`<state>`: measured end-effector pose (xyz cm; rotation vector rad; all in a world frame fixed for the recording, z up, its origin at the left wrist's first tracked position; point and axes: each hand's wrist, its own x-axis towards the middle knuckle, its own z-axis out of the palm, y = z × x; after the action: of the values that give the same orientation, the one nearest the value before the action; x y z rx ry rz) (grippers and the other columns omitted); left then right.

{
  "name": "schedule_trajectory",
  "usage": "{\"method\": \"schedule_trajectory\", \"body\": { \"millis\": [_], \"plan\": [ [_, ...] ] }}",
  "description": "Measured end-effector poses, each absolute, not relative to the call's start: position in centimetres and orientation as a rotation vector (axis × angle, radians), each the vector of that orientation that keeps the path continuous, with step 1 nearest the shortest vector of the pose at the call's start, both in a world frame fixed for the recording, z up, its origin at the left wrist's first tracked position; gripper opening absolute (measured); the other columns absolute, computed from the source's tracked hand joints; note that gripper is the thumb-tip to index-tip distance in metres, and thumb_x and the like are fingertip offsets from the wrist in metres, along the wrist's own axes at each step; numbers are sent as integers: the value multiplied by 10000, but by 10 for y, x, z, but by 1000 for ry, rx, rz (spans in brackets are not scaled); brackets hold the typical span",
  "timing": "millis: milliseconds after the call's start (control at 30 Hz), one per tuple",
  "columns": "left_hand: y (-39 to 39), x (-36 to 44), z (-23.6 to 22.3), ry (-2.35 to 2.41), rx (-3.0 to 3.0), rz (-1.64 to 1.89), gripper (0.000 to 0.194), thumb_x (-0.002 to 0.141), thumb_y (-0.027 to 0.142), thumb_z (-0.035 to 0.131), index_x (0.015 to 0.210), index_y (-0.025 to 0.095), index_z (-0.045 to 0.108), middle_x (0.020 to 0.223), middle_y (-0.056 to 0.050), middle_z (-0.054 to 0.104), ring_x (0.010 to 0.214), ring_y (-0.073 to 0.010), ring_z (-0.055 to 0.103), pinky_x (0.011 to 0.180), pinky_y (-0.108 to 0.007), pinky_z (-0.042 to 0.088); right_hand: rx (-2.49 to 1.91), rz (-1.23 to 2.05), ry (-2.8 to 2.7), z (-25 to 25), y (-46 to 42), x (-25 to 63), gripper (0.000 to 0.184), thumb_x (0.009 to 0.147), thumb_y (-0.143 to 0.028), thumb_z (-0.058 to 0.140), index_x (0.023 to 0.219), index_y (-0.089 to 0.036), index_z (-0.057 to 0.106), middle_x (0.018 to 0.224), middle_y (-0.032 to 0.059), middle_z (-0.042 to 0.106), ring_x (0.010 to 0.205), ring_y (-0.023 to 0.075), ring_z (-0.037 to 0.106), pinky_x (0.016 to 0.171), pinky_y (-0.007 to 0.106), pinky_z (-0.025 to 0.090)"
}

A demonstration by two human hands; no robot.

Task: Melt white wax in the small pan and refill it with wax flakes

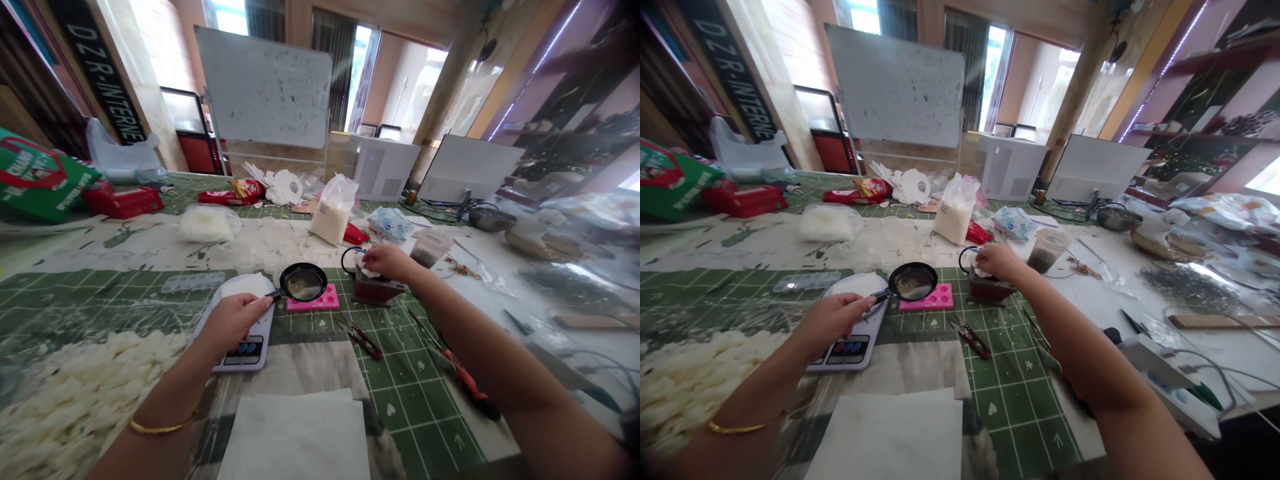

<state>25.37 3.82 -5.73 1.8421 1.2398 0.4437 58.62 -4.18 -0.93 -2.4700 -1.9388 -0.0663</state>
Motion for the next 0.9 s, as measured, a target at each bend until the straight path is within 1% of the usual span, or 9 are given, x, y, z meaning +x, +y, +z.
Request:
{"method": "schedule_trajectory", "body": {
  "millis": [67, 200, 333, 400, 500, 600, 700, 833, 900],
  "plan": [
    [39, 253, -59, 1240, 1835, 442, 436, 714, 599, 506, 636, 173, 553, 397, 41, 422, 369, -109, 418, 374, -202, 286, -2413, 25, -1993, -9, -47, 587, 214, 736, -279, 559, 903, -257, 691, 951, -13, 690, 863, 139, 601, 756, 207, 407],
    [40, 253, -60, 1223, 1835, 451, 441, 712, 602, 508, 651, 169, 568, 403, 39, 426, 372, -111, 424, 373, -205, 284, -2436, 133, -1941, -5, -57, 597, 238, 743, -201, 524, 908, -211, 695, 867, 12, 704, 774, 139, 616, 701, 221, 436],
    [40, 253, -60, 1238, 1829, 442, 434, 711, 595, 511, 654, 170, 577, 395, 41, 421, 374, -114, 425, 369, -204, 285, -2460, 297, -1941, 12, -57, 612, 174, 648, -174, 623, 779, -242, 716, 757, -32, 708, 666, 117, 616, 626, 196, 446],
    [40, 254, -60, 1238, 1828, 449, 431, 708, 595, 516, 650, 172, 575, 393, 43, 414, 374, -114, 424, 367, -203, 289, -2504, 261, -1883, 21, -54, 619, 166, 635, -174, 630, 764, -233, 716, 719, -22, 702, 637, 125, 612, 599, 204, 442],
    [41, 252, -61, 1227, 1820, 452, 430, 707, 599, 519, 651, 175, 571, 395, 45, 409, 377, -113, 425, 371, -202, 305, -2580, 92, -1755, 18, -52, 621, 171, 654, -186, 600, 782, -201, 714, 705, 25, 695, 639, 163, 612, 577, 240, 433],
    [43, 251, -64, 1224, 1811, 448, 433, 708, 602, 519, 646, 176, 564, 396, 47, 403, 369, -108, 414, 370, -201, 306, -2553, -25, -1740, -4, -55, 611, 178, 676, -171, 571, 785, -195, 711, 809, 55, 699, 749, 190, 622, 639, 252, 437],
    [43, 252, -65, 1222, 1808, 454, 432, 705, 604, 521, 657, 177, 570, 396, 49, 400, 364, -109, 411, 363, -202, 304, -2449, -109, -1761, -24, -63, 604, 261, 760, -161, 471, 884, -183, 699, 983, 83, 676, 869, 196, 613, 752, 272, 433],
    [43, 253, -65, 1231, 1802, 457, 432, 697, 602, 529, 658, 174, 582, 391, 47, 402, 366, -112, 417, 360, -204, 308, -2329, -57, -1760, -26, -73, 613, 232, 760, -214, 514, 903, -202, 696, 907, 29, 700, 832, 153, 627, 759, 226, 443],
    [43, 253, -65, 1221, 1797, 464, 428, 697, 597, 530, 659, 174, 585, 391, 50, 396, 364, -109, 411, 364, -205, 317, -2289, -32, -1744, -23, -78, 618, 213, 752, -232, 532, 879, -200, 701, 876, 22, 706, 817, 150, 633, 756, 224, 450]
  ]
}}
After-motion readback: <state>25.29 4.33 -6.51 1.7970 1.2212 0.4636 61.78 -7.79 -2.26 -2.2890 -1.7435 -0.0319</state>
